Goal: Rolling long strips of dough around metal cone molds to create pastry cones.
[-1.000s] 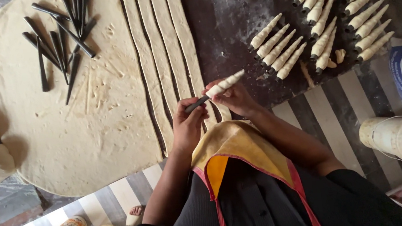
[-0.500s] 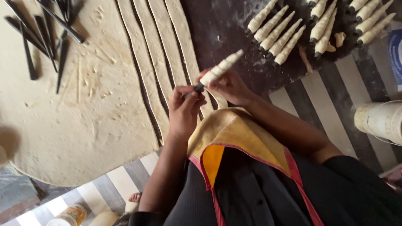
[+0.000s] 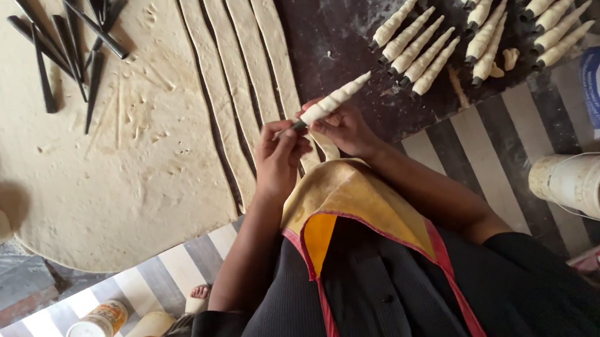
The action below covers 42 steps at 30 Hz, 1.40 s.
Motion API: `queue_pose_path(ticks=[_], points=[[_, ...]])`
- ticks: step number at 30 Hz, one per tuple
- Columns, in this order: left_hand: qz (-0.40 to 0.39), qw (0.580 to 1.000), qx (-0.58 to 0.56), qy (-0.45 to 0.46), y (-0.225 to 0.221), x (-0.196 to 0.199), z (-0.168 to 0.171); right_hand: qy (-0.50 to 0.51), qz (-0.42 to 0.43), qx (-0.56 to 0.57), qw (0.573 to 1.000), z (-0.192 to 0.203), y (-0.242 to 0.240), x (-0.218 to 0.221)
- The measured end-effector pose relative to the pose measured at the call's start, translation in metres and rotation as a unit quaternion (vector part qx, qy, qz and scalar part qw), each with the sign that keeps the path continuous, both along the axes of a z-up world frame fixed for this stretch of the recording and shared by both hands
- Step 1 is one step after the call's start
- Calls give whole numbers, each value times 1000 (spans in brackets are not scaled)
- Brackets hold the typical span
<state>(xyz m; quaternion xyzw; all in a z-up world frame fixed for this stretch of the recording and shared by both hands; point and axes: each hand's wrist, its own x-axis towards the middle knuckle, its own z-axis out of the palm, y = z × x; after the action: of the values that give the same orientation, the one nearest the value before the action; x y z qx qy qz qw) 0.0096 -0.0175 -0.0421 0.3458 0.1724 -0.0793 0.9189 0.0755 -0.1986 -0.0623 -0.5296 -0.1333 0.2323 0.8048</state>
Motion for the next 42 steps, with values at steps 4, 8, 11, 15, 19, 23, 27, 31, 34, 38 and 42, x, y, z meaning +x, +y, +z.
queue_pose_path(ticks=[4, 8, 11, 15, 19, 23, 27, 31, 34, 38, 42], points=[[-51, 995, -88, 20, 5, -4, -18, -12, -4, -14, 1000, -8, -2, -3], [-16, 999, -49, 0, 4, 2, -20, -18, -15, -22, 999, -15, 1, -2], [-27, 998, -59, 10, 5, -3, -41, -5, -14, -11, 1000, -12, 2, -1], [-12, 1000, -11, 26, 4, -4, -54, -8, 4, -25, 1000, -9, 5, -3], [-41, 993, -80, 77, 6, -1, -35, -11, -2, -34, 999, -9, 4, -1], [-18, 1000, 1, 9, 5, 3, -24, -88, -14, -69, 994, -17, 3, 1], [-21, 999, -18, 41, 6, -4, -46, -90, -18, -76, 993, -14, 1, 0], [5, 1000, 21, -17, 3, -1, -41, -50, 2, -36, 998, -14, 4, -2], [-37, 995, -51, 72, 3, -1, -39, -20, 1, -21, 1000, -23, 2, -4], [-13, 1000, 12, -15, 1, 0, -35, -34, 9, -55, 998, -20, 1, -3], [-18, 1000, -18, 14, 3, -7, -57, -13, 39, -13, 999, 7, 4, -2]])
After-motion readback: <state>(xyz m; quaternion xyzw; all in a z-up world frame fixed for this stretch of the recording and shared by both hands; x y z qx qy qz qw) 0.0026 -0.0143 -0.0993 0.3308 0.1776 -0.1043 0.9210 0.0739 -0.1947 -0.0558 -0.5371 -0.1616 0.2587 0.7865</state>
